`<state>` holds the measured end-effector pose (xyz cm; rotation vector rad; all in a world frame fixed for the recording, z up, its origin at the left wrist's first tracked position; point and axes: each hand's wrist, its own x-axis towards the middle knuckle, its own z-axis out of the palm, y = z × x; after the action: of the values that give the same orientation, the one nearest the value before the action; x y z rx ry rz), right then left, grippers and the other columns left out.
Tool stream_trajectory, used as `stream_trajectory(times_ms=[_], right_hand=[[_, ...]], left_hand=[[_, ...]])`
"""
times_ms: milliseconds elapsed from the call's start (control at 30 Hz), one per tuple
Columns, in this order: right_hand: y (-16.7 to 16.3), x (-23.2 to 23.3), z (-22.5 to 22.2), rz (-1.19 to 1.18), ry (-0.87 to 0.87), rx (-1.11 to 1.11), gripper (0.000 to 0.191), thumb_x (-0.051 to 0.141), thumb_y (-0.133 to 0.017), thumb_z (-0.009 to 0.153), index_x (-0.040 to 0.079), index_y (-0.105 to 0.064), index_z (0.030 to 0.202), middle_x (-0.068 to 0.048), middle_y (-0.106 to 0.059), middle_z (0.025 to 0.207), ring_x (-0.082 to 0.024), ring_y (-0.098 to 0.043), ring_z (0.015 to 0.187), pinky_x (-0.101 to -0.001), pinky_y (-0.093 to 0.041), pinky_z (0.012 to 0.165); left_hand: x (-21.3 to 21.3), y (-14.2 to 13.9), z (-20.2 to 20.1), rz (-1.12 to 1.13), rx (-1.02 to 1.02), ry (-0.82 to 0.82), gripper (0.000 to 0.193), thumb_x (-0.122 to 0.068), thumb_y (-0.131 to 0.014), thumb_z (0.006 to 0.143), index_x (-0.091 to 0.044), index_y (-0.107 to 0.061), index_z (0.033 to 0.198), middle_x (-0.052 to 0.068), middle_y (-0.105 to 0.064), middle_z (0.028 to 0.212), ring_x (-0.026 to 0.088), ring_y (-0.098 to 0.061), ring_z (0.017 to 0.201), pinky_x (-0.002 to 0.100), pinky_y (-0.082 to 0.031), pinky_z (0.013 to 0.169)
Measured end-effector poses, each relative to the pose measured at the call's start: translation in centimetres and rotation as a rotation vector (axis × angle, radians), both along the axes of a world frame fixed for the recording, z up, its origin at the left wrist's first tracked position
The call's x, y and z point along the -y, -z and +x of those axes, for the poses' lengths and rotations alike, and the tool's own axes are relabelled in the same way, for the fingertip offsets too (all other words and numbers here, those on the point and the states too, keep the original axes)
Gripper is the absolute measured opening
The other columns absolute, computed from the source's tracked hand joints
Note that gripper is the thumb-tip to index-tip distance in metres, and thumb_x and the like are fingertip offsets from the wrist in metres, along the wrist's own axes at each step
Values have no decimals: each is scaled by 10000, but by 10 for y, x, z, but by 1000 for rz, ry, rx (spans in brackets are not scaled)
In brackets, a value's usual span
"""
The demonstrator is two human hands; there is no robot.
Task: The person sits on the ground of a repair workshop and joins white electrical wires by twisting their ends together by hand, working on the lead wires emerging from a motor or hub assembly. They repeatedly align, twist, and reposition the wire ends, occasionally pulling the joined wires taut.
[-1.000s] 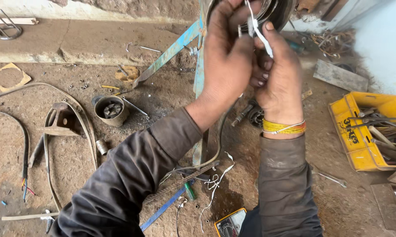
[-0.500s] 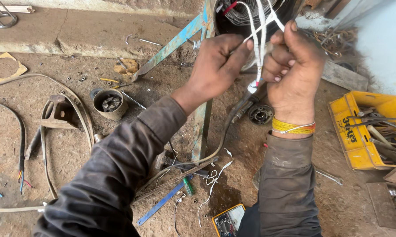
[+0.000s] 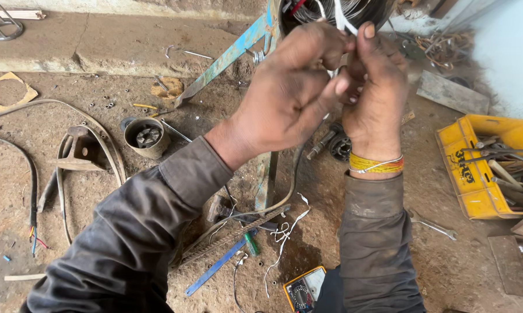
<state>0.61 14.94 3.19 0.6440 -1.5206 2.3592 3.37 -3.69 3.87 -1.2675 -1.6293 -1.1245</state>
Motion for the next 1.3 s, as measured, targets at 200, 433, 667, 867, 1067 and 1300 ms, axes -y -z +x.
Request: stream_trajectory(times_ms=[200,433,667,867,1067,1300], right_hand=[[3,1,2,21,-58,-18,280,323,-737,1058,69,-708,945,76,-414,641,-44,-296,509,-236,-210,464],[14,15,-5,109,76,-135,282,289,-725,1087,19,-737,1007,63,-463,642,-25,-323,531,-209,-239,496],[22,13,-3,319,173,-457,256,194,-600,1178,-27,-710,1241,-37,-703,888,-91,-636,766,-210,-499,709],[21,8,8,270,-376,-209,232,114,-660,1095,-81,-639,1220,-142,-715,1092,-208,-707,1013,-340,-616,924],[27,37,14,134,-96,-256,450,252,-686,1090,-31,-577,1421,-130,-695,1166,-203,-699,1050,-347,-607,894],[38,59,28,382,605,-183,350,208,-607,1115,33,-633,1417,-76,-737,942,-106,-670,831,-244,-572,740]], left_hand=[[-2,-10,-4,343,472,320,380,-207,-480,1145,20,-583,857,85,-536,823,120,-404,741,263,-301,672],[-33,-7,-7,816,518,661,479,-180,-494,1172,-47,-318,747,49,-333,652,154,-302,602,332,-315,616],[-43,-12,17,816,483,360,393,-224,-476,1140,16,-501,830,15,-376,670,104,-328,594,289,-279,566],[-64,-11,40,746,557,344,503,-296,-595,1138,-12,-514,730,8,-504,673,106,-445,606,280,-356,576],[-87,-12,55,225,450,-273,413,-225,-664,1011,-39,-539,664,89,-563,820,194,-541,808,465,-329,860],[-110,8,89,-138,46,-543,396,-399,-650,906,-16,-750,916,302,-597,1408,427,-446,1497,572,-174,1341]])
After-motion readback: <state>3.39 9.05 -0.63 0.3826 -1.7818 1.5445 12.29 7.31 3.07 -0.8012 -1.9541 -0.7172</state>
